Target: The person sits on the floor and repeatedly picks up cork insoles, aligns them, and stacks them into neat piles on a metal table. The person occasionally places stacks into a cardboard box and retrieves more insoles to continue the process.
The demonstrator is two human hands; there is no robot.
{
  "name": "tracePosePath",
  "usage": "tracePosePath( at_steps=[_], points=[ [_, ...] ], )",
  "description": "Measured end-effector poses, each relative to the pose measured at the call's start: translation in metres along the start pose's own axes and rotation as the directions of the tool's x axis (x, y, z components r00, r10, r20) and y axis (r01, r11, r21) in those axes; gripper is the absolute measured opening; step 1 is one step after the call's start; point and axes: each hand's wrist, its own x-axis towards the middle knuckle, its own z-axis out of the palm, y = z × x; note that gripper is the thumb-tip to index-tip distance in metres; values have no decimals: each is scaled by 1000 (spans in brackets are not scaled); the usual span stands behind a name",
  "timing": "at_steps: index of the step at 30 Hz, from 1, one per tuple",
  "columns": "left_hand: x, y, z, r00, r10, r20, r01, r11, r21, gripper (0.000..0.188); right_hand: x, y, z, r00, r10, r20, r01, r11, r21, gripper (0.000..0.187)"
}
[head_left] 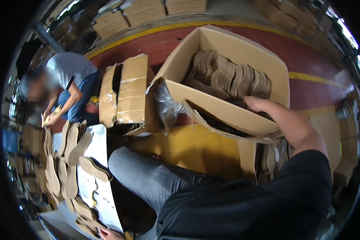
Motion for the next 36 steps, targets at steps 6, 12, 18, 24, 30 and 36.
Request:
tracePosePath(
  at_steps=[6, 12, 18, 24, 30, 36],
  points=[
    [-2, -13, -20, 991, -125, -52, 107, 958, -267, 31, -12, 34, -11, 995, -98, 20, 60, 745, 665, 77],
    [10, 24, -37, 987, -117, -112, 67, 926, -370, 18, 15, 100, -28, 968, -12, 251, -174, 689, 704, 71],
    [32, 53, -58, 968, -16, -251, -80, 926, -368, 15, 7, 95, -45, 996, -9, 89, -76, 448, 891, 66],
    [88, 89, -52, 940, -121, -319, -91, 812, -576, 15, 14, 22, -37, 997, 78, 3, -45, 544, 838, 75],
    [90, 47, -30, 898, -376, -229, 79, 649, -757, 17, -10, -84, -104, 973, 103, -205, -90, 993, 70, 84],
    [88, 19, -22, 766, -639, -65, 198, 331, -923, 19, -83, -347, -129, 335, -647, -685, 233, 762, -605, 70]
  ],
)
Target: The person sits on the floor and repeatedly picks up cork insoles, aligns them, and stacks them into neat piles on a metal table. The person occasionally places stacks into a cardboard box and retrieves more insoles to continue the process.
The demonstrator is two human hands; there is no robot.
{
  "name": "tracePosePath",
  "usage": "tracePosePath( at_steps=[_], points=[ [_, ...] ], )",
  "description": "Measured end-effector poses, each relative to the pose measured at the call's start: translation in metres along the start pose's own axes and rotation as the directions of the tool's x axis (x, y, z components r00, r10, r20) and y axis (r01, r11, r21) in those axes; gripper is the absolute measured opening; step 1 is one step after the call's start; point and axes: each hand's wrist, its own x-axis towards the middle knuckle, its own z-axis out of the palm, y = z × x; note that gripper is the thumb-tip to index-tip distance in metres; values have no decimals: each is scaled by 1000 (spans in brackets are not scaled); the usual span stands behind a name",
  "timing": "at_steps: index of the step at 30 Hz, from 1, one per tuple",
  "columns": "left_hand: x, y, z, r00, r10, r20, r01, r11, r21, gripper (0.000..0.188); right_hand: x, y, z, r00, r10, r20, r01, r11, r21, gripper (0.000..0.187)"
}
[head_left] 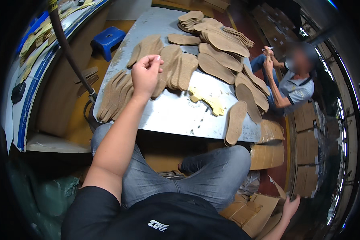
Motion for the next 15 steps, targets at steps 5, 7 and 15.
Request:
tracePosePath(
  at_steps=[5, 7, 15],
  points=[
    [3, -3, -6, 996, -89, 3, 88, 994, 59, 21, 22, -372, -4, 904, -402, -147, 387, 618, 684, 42],
    [12, -15, -13, 999, -43, -30, 47, 990, 134, 20, 4, -500, -5, 726, -640, -253, 557, 331, 762, 50],
    [1, -5, 2, 954, -179, 240, -131, 472, 872, 74, -7, -797, 9, 657, -663, 358, 322, 676, 663, 125]
  ],
)
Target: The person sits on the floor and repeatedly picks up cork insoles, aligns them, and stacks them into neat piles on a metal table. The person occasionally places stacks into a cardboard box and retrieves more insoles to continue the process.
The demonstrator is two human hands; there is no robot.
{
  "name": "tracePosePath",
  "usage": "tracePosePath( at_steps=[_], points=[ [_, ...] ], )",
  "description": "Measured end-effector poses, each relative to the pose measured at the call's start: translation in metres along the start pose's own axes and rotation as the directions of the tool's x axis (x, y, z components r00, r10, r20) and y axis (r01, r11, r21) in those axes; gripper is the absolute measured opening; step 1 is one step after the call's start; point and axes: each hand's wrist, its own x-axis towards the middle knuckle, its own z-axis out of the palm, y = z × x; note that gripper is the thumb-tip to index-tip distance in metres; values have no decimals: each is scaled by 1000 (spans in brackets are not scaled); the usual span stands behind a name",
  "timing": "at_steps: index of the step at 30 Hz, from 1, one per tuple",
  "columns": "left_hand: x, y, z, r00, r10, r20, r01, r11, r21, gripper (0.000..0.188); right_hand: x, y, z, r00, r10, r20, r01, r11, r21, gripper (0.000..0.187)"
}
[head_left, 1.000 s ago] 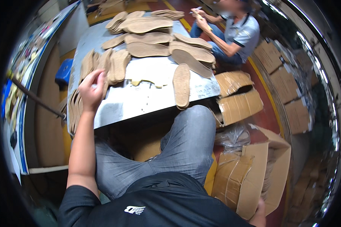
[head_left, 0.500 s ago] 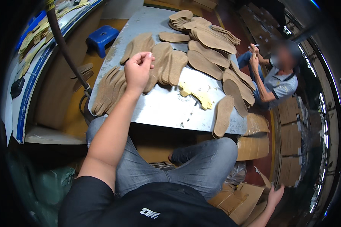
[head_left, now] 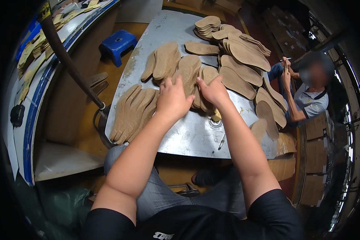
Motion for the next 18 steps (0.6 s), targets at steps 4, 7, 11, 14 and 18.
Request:
tracePosePath(
  at_steps=[4, 7, 11, 14, 18],
  points=[
    [12, 1, -4, 980, -58, 190, 74, 994, -78, 67, 20, -3, 18, 998, 48, -37, -52, 993, -108, 142],
    [11, -3, -5, 998, 63, -10, -64, 996, -64, 55, 29, 0, 29, 996, 68, -55, -74, 992, -105, 151],
    [22, -14, -5, 970, 132, -205, -179, 957, -229, 46, 37, -8, 19, 996, 86, 22, -86, 996, -13, 156],
    [25, -23, 3, 963, 131, -237, -177, 967, -185, 47, 36, -10, 12, 997, 80, 22, -82, 993, 86, 141],
    [25, -25, 11, 971, 85, -222, -140, 960, -241, 50, 39, 1, 11, 996, 71, 45, -84, 910, 406, 114]
  ],
)
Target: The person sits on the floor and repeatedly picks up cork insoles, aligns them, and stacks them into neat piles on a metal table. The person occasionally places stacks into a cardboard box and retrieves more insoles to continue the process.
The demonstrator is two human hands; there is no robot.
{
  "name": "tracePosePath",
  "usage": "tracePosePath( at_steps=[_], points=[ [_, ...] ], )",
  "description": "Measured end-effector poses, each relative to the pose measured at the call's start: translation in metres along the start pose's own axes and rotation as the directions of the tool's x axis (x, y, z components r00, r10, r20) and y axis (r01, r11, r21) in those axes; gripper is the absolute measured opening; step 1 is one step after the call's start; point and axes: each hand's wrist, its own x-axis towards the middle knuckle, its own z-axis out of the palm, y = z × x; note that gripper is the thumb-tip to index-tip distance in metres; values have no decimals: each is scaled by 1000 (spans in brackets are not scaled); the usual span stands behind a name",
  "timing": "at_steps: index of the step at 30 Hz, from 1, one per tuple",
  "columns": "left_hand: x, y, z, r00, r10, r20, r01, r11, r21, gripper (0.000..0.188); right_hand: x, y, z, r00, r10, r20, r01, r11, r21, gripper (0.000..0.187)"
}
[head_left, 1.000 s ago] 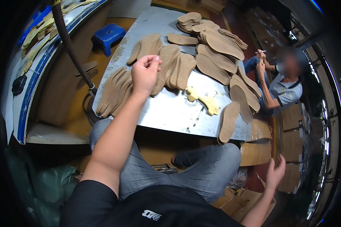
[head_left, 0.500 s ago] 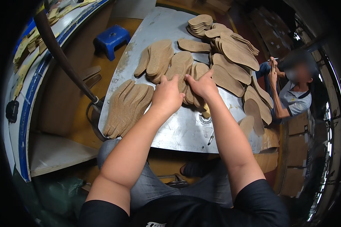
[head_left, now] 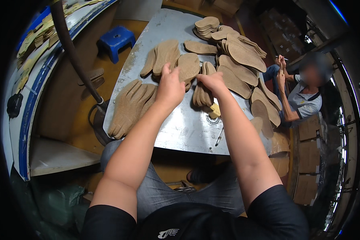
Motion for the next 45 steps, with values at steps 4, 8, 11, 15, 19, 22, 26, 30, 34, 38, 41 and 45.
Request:
tracePosePath(
  at_steps=[4, 8, 11, 15, 19, 22, 26, 30, 34, 38, 41, 45],
  points=[
    [-8, 15, -1, 994, 108, 33, -105, 991, -80, 50, 4, 22, -36, 947, -27, 320, -97, 926, 365, 89],
    [-10, 15, -5, 992, 106, 69, -94, 983, -159, 43, -21, 29, -20, 997, -52, 54, 27, 924, 382, 44],
    [-18, 25, 19, 989, -8, 150, 50, 959, -279, 41, -9, 49, -32, 964, -37, 262, -109, 847, 520, 39],
    [-34, 23, 50, 924, -130, 358, 244, 925, -292, 52, -31, 35, -20, 943, -86, 323, -101, 847, 521, 24],
    [-38, 9, 73, 877, -169, 450, 422, 719, -552, 62, -35, 36, -18, 956, -119, 269, -50, 835, 547, 28],
    [-36, 34, 56, 797, -138, 588, 582, 437, -686, 54, -36, 50, -39, 942, -114, 317, -113, 780, 615, 34],
    [-30, 44, 35, 835, -50, 548, 520, 399, -755, 44, -54, 46, -56, 903, -270, 335, -42, 719, 694, 38],
    [-31, 42, 29, 902, -34, 430, 364, 596, -716, 58, -85, 41, -68, 880, -387, 276, 62, 669, 741, 41],
    [-33, 41, 20, 858, -16, 513, 456, 482, -748, 78, -105, 40, -71, 867, -413, 277, 46, 621, 783, 47],
    [-27, 53, -5, 789, -49, 612, 587, 357, -727, 73, -109, 49, -76, 878, -417, 236, 9, 506, 862, 51],
    [-16, 46, -7, 779, -89, 620, 603, 375, -704, 69, -111, 50, -80, 871, -425, 247, -50, 424, 904, 54],
    [-19, 41, 2, 823, -123, 555, 563, 311, -766, 65, -109, 64, -81, 863, -441, 247, -61, 395, 917, 54]
  ],
)
